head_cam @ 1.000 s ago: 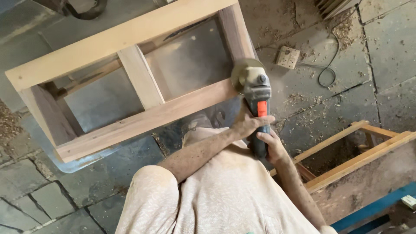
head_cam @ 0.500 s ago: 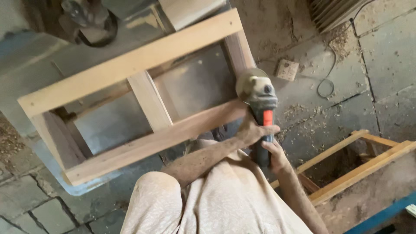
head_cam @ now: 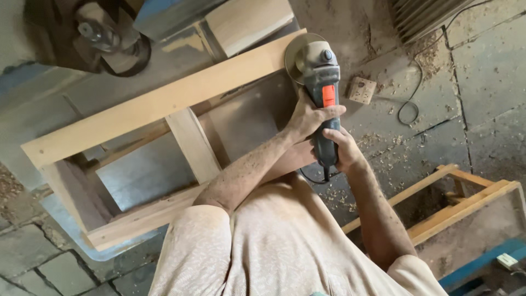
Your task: The person uses an angle grinder to sand the surface of a wooden frame placed on a workbench. They move the tool along the edges and flat surfaces of the wood, generating sawdust, and briefly pause to wipe the surface with their hand.
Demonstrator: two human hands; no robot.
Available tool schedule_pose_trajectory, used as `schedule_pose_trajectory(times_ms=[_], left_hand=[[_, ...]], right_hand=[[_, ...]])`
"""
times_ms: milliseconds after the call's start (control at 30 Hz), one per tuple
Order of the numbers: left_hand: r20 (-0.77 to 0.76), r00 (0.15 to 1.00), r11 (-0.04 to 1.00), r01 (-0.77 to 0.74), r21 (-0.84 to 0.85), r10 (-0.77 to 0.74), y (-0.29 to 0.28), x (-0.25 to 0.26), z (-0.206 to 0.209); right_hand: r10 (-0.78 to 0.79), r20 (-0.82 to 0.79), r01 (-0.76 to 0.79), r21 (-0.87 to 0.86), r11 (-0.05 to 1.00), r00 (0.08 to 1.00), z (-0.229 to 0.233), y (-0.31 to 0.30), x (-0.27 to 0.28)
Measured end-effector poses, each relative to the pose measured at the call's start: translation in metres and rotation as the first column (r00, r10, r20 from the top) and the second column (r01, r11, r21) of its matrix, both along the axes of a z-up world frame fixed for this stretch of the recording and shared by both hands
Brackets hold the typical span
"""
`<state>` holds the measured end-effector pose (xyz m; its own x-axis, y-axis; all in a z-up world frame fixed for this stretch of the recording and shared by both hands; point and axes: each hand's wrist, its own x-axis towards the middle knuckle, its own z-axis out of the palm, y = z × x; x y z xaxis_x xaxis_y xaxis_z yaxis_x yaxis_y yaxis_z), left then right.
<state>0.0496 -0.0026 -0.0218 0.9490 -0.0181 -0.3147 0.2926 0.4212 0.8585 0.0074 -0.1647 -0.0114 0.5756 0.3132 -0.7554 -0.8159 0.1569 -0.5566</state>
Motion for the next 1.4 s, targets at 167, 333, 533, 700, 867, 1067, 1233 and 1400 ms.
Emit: schedule_pose_trajectory(times_ms=[167,333,533,700,867,1067,1233,1400], left_hand=[[-0.059,0.998,0.997,-0.02,-0.075,0.016,-0.02,-0.035,0.002],[-0.015,0.987,0.971,0.155,-0.182,-0.16,-0.034,-0.049,0.004],[-0.105,0.976,0.981,0.187,-0.049,-0.191,-0.047,-0.075,0.007],[0.002,0.992,0.992,0.122,-0.044,-0.122,-0.069,-0.096,0.006],[0.045,0.992,0.993,0.114,-0.007,-0.114,-0.086,-0.124,0.009],[-0.009,0.989,0.989,0.147,-0.013,-0.147,-0.108,-0.164,0.013],[-0.096,0.962,0.961,0.263,0.083,-0.255,-0.129,-0.206,0.016],[-0.18,0.926,0.917,0.361,0.172,-0.331,-0.136,-0.225,0.01]], right_hand=[[-0.007,0.02,0.006,0.072,0.997,1.0,0.002,-0.022,-0.031],[-0.006,-0.007,0.007,0.062,0.998,1.0,0.003,-0.041,-0.055],[0.008,-0.023,-0.007,0.039,0.999,1.0,0.002,-0.06,-0.077],[-0.051,-0.052,0.053,0.036,0.998,0.997,0.004,-0.076,-0.104],[-0.079,-0.053,0.083,0.079,0.993,0.995,0.004,-0.096,-0.137],[-0.078,-0.042,0.082,0.109,0.991,0.996,-0.005,-0.121,-0.184],[-0.147,-0.077,0.15,0.04,0.988,0.986,-0.006,-0.142,-0.243],[-0.24,-0.096,0.246,0.056,0.968,0.966,-0.012,-0.151,-0.277]])
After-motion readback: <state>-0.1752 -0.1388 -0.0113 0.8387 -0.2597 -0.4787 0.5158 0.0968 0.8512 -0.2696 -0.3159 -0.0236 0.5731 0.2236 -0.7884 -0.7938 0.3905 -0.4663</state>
